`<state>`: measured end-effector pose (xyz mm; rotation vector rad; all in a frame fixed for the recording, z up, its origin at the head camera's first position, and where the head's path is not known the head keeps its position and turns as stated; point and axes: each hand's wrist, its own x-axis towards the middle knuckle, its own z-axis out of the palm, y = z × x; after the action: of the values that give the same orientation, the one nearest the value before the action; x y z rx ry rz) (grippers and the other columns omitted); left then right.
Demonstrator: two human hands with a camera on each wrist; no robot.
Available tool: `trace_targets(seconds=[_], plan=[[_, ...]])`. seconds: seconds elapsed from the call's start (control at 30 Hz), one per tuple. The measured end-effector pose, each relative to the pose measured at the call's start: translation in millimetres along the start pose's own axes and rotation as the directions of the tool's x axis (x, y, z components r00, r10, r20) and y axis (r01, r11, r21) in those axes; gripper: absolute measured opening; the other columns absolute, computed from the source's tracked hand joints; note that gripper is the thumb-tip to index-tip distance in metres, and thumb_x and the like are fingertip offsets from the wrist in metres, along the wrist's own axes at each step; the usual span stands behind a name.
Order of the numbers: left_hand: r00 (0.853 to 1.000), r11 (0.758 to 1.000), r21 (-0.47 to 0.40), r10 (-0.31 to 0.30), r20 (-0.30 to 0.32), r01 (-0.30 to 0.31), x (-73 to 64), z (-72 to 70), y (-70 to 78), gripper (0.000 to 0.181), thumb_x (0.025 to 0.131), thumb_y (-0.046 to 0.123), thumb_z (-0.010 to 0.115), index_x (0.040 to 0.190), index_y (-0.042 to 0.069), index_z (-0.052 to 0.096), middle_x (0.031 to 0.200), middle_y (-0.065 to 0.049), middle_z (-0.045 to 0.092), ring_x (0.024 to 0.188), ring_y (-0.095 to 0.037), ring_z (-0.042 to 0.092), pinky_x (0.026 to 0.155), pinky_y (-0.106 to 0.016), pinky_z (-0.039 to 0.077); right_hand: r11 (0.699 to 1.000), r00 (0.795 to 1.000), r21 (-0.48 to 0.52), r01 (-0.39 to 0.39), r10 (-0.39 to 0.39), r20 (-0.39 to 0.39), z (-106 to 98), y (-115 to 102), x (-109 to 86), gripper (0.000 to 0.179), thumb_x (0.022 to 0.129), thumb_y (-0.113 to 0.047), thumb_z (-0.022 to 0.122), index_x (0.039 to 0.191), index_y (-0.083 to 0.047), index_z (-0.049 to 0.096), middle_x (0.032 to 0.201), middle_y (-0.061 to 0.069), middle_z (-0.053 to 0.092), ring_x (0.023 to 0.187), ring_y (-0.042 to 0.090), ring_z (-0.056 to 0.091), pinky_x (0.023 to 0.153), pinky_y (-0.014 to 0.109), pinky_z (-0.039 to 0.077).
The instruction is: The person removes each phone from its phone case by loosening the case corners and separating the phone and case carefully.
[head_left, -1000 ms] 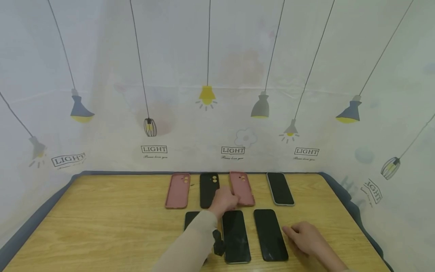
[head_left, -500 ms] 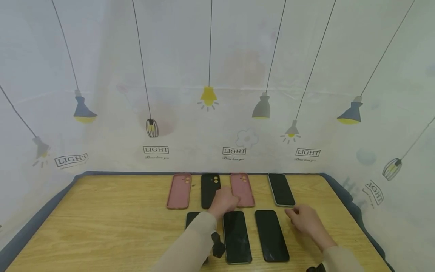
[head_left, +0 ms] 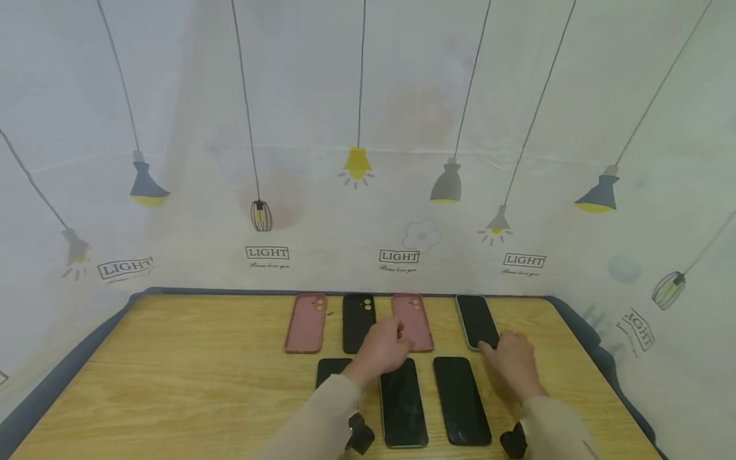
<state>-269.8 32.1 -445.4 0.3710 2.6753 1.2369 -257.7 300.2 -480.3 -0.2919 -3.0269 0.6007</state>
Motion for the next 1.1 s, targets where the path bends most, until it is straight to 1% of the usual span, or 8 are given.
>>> trace_targets(seconds=[0.07, 0.23, 0.57, 0.67, 0.8, 0.97, 1.03, 1.1], plan=[[1.0, 1.0, -0.011, 0.012, -0.004, -0.012, -4.5, 0.0, 1.2, 0.033, 0.102, 0.017, 0.063, 0.128, -0.004, 0.062, 0.122, -0.017, 0.066, 0.096, -0.024, 0.061, 0.088, -0.047, 0.058, 0.999, 1.0, -0.043, -0.009, 0.009, 0.005, 3, -2, 2.3, 0.065, 0.098, -0.034, 0.065, 0.116, 0.028, 0.054, 0.111, 0.045, 0.057, 0.108, 0.058, 0.053, 0.097, 0.066, 0.046], [0.999, 0.999, -0.007, 0.046, -0.009, -0.046, -12.6, 0.7, 2.1, 0.033, 0.102, 0.018, 0.065, 0.127, -0.004, 0.062, 0.125, -0.019, 0.065, 0.095, -0.023, 0.06, 0.09, -0.048, 0.058, 0.999, 0.999, -0.019, -0.051, 0.051, 0.008, 12, -7, 5.7, 0.069, 0.094, -0.04, 0.068, 0.114, 0.024, 0.054, 0.111, 0.043, 0.056, 0.107, 0.058, 0.052, 0.092, 0.064, 0.047], [0.995, 0.994, 0.053, 0.093, -0.041, -0.091, -20.5, 0.1, 4.5, 0.032, 0.1, 0.019, 0.068, 0.121, -0.004, 0.064, 0.115, -0.018, 0.064, 0.092, -0.023, 0.06, 0.084, -0.047, 0.059, 0.998, 0.996, -0.057, 0.019, -0.024, -0.081, 17, -12, 9.8, 0.05, 0.089, -0.032, 0.075, 0.089, 0.014, 0.057, 0.089, 0.032, 0.062, 0.093, 0.052, 0.06, 0.086, 0.063, 0.051], [0.993, 0.992, 0.064, 0.108, -0.045, -0.105, -21.3, -0.1, 4.4, 0.031, 0.1, 0.019, 0.068, 0.121, -0.004, 0.065, 0.113, -0.016, 0.065, 0.095, -0.025, 0.062, 0.084, -0.046, 0.059, 0.998, 0.998, -0.058, 0.018, -0.022, -0.062, 16, -10, 11.9, 0.045, 0.088, -0.032, 0.076, 0.081, 0.007, 0.055, 0.08, 0.024, 0.061, 0.085, 0.046, 0.061, 0.085, 0.062, 0.05], [0.991, 0.99, 0.076, 0.122, -0.055, -0.117, -21.3, -1.2, 3.5, 0.03, 0.099, 0.018, 0.068, 0.12, -0.004, 0.065, 0.111, -0.015, 0.066, 0.097, -0.026, 0.063, 0.085, -0.046, 0.059, 0.999, 1.0, -0.042, -0.004, 0.003, -0.021, 11, -9, 11.6, 0.046, 0.088, -0.035, 0.073, 0.086, 0.008, 0.056, 0.08, 0.021, 0.06, 0.082, 0.041, 0.061, 0.087, 0.06, 0.049], [0.991, 0.992, 0.058, 0.118, -0.064, -0.114, -21.3, -3.6, 1.5, 0.029, 0.1, 0.019, 0.068, 0.119, -0.003, 0.066, 0.113, -0.015, 0.067, 0.101, -0.027, 0.064, 0.087, -0.047, 0.059, 0.996, 0.998, 0.071, -0.054, 0.051, 0.045, 0, -10, 8.0, 0.052, 0.09, -0.038, 0.067, 0.096, 0.013, 0.058, 0.086, 0.023, 0.061, 0.076, 0.034, 0.06, 0.069, 0.048, 0.055], [0.99, 0.992, 0.05, 0.122, -0.067, -0.119, -21.5, -4.3, 0.2, 0.029, 0.1, 0.019, 0.068, 0.118, -0.003, 0.066, 0.113, -0.015, 0.067, 0.101, -0.027, 0.065, 0.087, -0.047, 0.059, 0.989, 0.994, 0.122, -0.082, 0.073, 0.079, -6, -11, 7.1, 0.052, 0.09, -0.039, 0.065, 0.092, 0.012, 0.058, 0.08, 0.019, 0.058, 0.068, 0.028, 0.055, 0.059, 0.039, 0.052], [0.988, 0.99, 0.05, 0.132, -0.074, -0.128, -22.0, -5.2, -0.9, 0.028, 0.1, 0.02, 0.068, 0.116, -0.003, 0.066, 0.112, -0.015, 0.068, 0.1, -0.027, 0.065, 0.086, -0.047, 0.058, 0.981, 0.991, 0.163, -0.102, 0.087, 0.101, -11, -12, 4.9, 0.053, 0.091, -0.04, 0.065, 0.093, 0.012, 0.059, 0.08, 0.017, 0.058, 0.068, 0.024, 0.052, 0.056, 0.034, 0.048]])
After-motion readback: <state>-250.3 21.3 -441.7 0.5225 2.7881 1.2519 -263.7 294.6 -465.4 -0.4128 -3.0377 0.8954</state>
